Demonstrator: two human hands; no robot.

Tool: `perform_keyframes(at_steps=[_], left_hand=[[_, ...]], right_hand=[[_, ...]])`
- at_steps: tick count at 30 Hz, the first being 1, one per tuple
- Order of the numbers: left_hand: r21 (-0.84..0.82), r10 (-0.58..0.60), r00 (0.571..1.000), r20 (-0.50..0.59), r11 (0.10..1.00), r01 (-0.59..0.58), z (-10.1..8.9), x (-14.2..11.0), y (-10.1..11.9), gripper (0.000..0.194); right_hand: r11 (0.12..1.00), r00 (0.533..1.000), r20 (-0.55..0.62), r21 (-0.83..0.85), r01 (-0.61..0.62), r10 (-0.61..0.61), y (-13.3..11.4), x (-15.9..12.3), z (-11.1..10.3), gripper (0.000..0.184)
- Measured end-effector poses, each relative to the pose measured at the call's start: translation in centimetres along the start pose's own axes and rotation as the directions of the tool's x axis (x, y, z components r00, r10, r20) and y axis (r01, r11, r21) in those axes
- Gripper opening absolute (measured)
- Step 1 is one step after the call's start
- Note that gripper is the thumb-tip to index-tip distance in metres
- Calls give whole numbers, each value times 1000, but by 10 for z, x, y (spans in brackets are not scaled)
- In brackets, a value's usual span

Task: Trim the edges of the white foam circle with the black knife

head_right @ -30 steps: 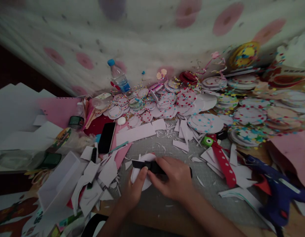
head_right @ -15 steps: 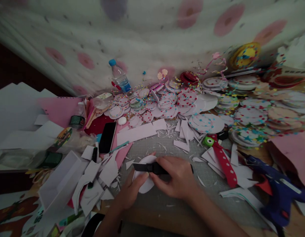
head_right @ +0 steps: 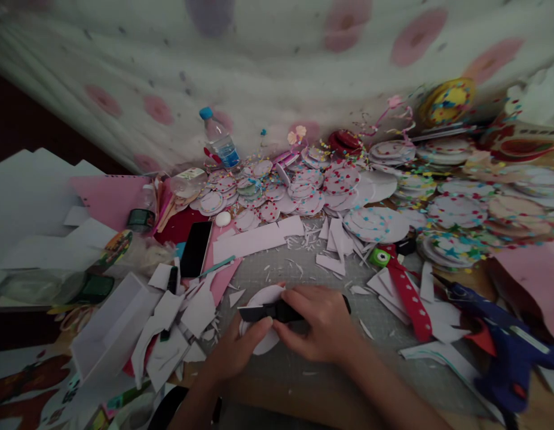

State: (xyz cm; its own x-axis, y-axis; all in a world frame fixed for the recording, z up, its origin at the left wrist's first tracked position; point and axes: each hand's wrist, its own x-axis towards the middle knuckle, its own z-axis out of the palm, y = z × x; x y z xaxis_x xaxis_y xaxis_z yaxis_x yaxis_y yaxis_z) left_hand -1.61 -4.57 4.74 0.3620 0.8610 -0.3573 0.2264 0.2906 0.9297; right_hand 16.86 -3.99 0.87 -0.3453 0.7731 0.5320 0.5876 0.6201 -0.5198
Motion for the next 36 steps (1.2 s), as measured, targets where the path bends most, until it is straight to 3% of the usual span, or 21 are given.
perform_keyframes(at_steps=[8,24,31,36], left_hand=[[-37,-46,975,-219,999,39,12,-2,-8,41],[-90,-70,918,-390,995,38,28,5,-25,42],[66,70,930,-362,997,-50,26,6,-20,35],[151,268,918,-292,961,-233,24,7,-13,38]], right_hand=[[999,999,-20,-17,-35,35,-3,2,-1,17],[993,993,-43,-43,-108,106,-6,3,-1,23],[987,986,-38,13,-163,163,-8,0,3,20],[956,953,-72,28,-292,293,-8,-2,8,23]])
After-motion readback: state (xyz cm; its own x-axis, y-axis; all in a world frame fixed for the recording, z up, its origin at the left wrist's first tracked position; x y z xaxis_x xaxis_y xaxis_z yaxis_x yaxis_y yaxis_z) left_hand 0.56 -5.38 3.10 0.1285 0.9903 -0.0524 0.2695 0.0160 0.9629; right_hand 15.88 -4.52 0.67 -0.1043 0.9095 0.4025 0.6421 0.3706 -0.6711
